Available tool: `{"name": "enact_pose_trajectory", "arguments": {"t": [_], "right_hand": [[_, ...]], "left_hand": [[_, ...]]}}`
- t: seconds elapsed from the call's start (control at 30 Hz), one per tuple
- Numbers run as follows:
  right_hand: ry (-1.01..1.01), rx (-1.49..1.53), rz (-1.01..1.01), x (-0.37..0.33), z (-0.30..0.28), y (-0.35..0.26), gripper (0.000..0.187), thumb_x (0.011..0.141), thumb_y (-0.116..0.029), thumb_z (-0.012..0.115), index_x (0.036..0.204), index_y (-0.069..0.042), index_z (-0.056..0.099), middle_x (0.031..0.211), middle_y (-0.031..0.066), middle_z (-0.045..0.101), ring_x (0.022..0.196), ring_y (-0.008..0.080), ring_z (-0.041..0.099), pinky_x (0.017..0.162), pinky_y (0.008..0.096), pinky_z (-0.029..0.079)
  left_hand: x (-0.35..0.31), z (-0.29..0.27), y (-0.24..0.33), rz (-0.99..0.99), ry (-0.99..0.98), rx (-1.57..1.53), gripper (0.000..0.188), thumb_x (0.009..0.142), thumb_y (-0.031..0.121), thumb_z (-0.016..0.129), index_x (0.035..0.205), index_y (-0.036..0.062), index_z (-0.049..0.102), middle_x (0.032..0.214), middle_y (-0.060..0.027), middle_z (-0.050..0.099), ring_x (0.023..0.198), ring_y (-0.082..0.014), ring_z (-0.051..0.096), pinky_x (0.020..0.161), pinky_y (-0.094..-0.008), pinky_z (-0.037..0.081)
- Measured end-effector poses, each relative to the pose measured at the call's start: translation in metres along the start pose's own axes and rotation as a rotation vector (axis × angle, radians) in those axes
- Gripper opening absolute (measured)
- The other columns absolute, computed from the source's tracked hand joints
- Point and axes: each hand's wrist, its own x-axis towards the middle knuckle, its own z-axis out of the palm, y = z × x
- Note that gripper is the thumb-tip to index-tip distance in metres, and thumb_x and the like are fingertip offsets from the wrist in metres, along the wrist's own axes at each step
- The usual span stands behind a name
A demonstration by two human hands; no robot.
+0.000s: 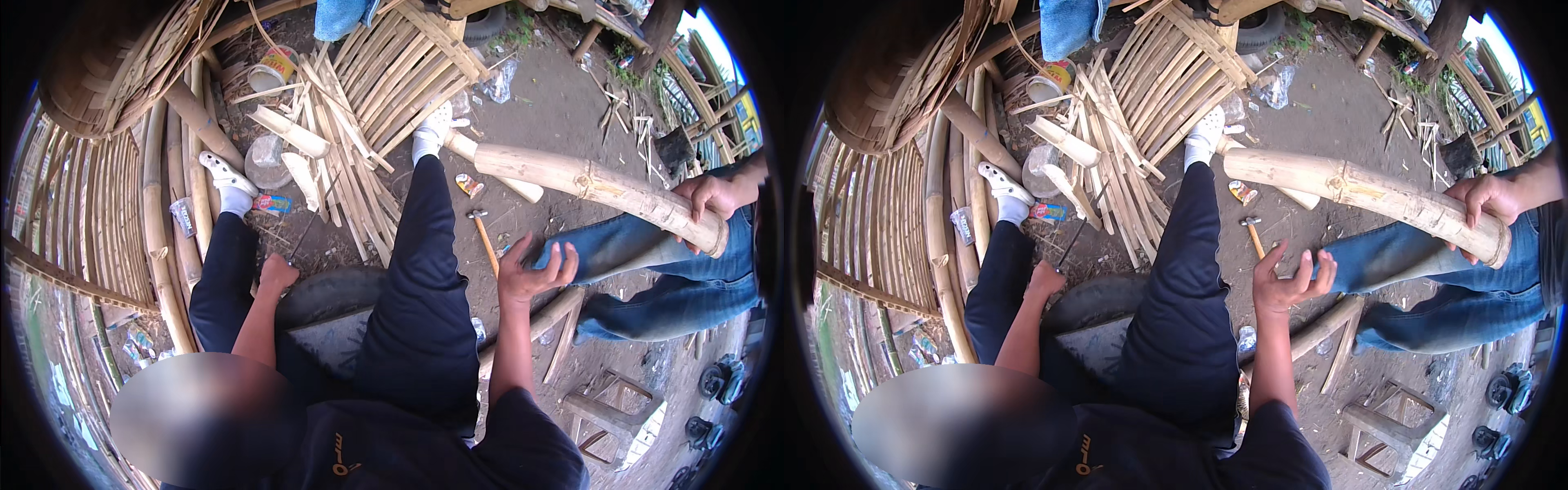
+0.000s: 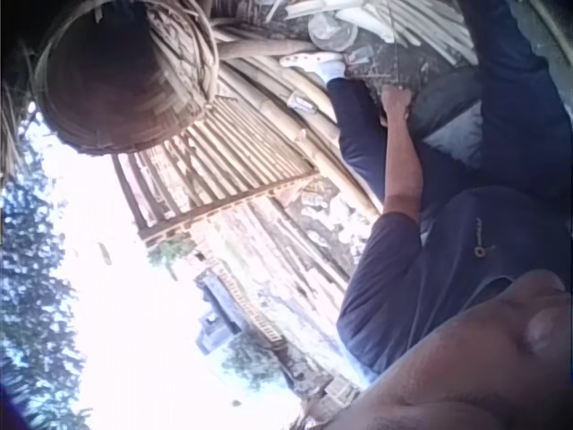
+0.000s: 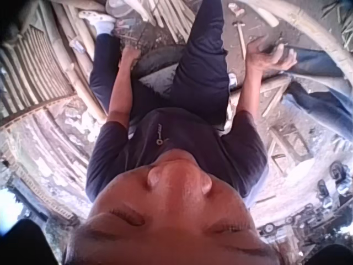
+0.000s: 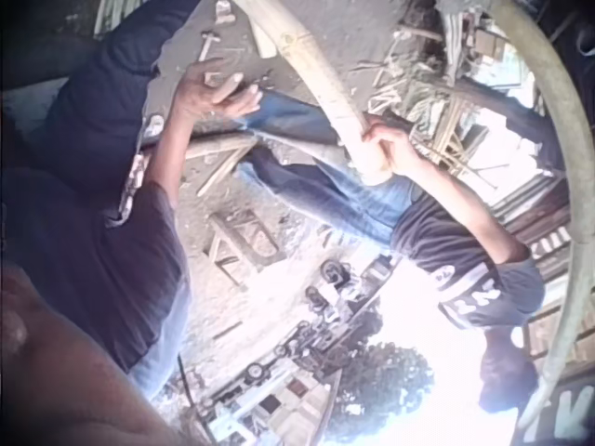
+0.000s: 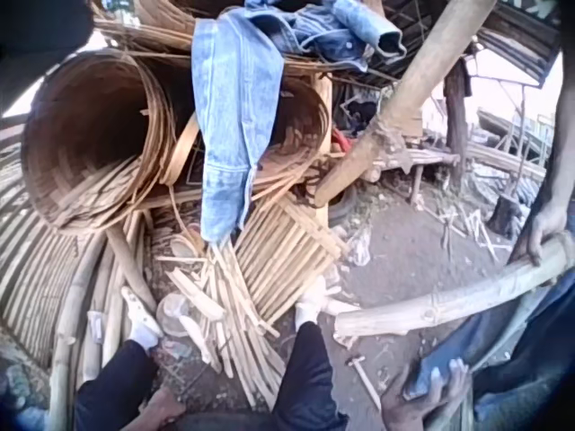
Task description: The person uses a hammer and a knife to construct a bamboo basket, hammering small bamboo strips into place and using a knife to trim the bamboo.
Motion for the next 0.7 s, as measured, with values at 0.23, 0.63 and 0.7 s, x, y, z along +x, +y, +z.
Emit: {"name": "enact_pose_trajectory", "arguments": {"t": [0.23, 0.63, 0.7], "right_hand": [[-0.326, -0.413, -0.178, 0.14, 0.0, 0.012, 0.031, 0.077, -0.012, 0.065, 0.105, -0.024, 0.066, 0.131, 0.0037, 0.051, 0.136, 0.0409, 0.03, 0.108, 0.063, -0.016], [-0.988, 0.412, 0.307, 0.109, 0.032, -0.132, 0.051, 0.072, -0.042, 0.079, 0.094, 0.002, 0.065, 0.079, 0.0238, 0.068, 0.077, 0.038, 0.068, 0.069, 0.0431, 0.053], [-0.971, 0.504, 0.342, 0.106, 0.053, -0.148, 0.054, 0.073, -0.043, 0.077, 0.094, 0.005, 0.063, 0.077, 0.0238, 0.067, 0.075, 0.0396, 0.067, 0.069, 0.0439, 0.053]], "left_hand": [[0.018, 0.008, -0.019, 0.03, -0.11, -0.068, 0.023, 0.068, 0.012, 0.058, 0.071, -0.01, 0.065, 0.071, -0.0258, 0.065, 0.075, -0.0354, 0.069, 0.074, -0.0404, 0.055], [0.013, -0.006, -0.017, -0.092, -0.022, -0.256, 0.029, 0.07, 0.018, 0.063, 0.086, -0.0064, 0.066, 0.081, -0.023, 0.068, 0.076, -0.0316, 0.07, 0.071, -0.0408, 0.055], [0.003, -0.02, -0.016, -0.107, 0.048, -0.254, 0.034, 0.07, 0.02, 0.064, 0.092, -0.0056, 0.066, 0.091, -0.0236, 0.069, 0.088, -0.0325, 0.069, 0.078, -0.0409, 0.054]]}}
